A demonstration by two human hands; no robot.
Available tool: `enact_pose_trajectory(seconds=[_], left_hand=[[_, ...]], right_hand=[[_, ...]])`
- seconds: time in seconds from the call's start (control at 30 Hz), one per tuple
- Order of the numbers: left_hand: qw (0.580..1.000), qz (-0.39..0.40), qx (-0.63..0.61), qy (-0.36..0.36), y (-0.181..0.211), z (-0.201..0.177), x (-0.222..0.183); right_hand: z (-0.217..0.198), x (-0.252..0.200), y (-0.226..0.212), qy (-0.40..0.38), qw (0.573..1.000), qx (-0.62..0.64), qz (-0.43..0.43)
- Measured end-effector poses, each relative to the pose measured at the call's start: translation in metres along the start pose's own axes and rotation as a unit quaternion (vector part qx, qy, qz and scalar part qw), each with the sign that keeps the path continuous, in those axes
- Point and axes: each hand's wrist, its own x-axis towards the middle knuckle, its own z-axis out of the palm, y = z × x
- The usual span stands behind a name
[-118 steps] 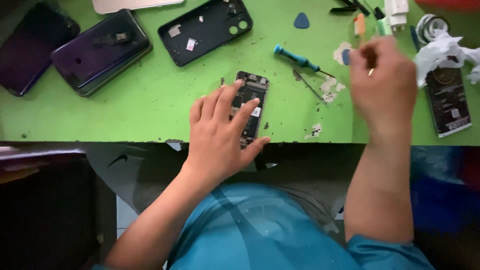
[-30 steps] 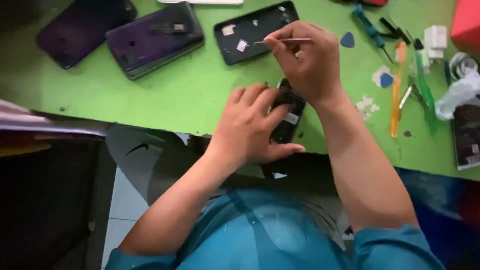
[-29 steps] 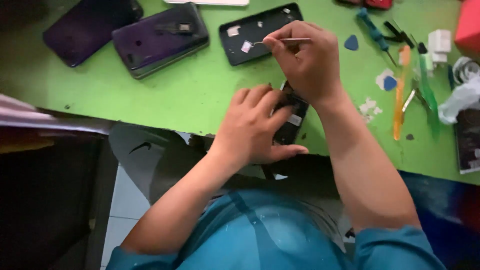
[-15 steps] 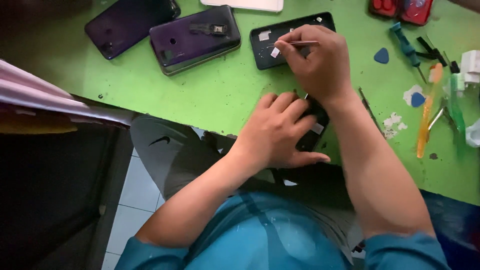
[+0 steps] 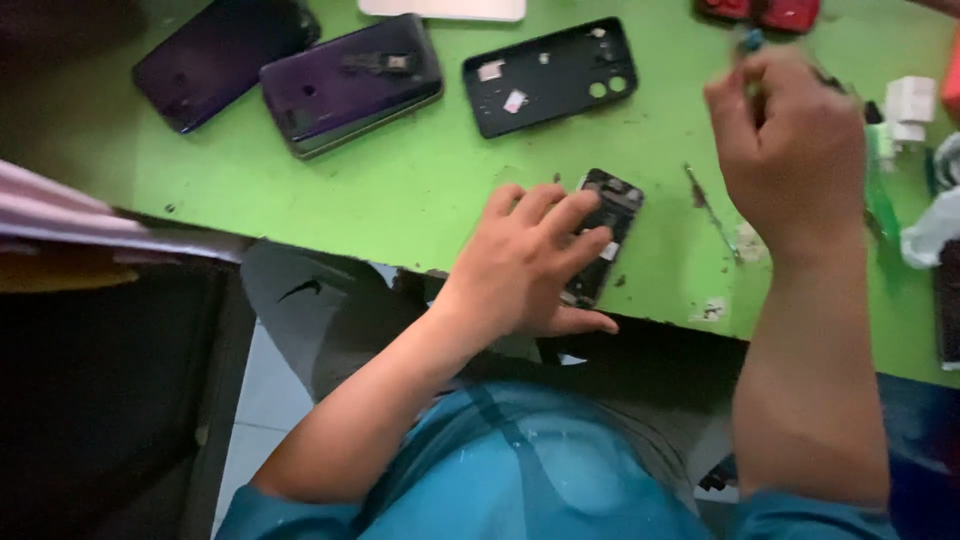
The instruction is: Installing small screws into a smartphone chassis using a precision screwdriver during a repair process.
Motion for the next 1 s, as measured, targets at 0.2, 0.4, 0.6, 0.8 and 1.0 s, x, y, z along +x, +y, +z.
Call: enact_pose_trajectory(seconds=[0.2, 0.4, 0.6, 0.8, 1.0], left_hand=[[0.999, 0.017, 0.004, -0.033, 0.002, -0.004, 0.004], [0.997, -0.001, -0.026, -0.077, 0.007, -0.013, 0.009], [0.994, 0.026, -0.072, -0.082, -0.005, -0.022, 0.012], [1.0, -0.013, -0.002, 0.023, -0.022, -0.025, 0.0], [0.967, -0.128, 0.152, 0.162, -0.067, -0.035, -0.014]], right_hand=[[-0.01, -0.033, 0.016, -0.156, 0.966, -0.1, 0.18], [-0.013, -0.063, 0.055, 0.01, 0.989, -0.054, 0.136], [-0.005, -0.04, 0.1, 0.08, 0.994, -0.029, 0.065], [0.032, 0.004, 0.107, 0.008, 0.986, -0.159, 0.053], [0.001, -0.007, 0.063, 0.1, 0.992, -0.072, 0.004]])
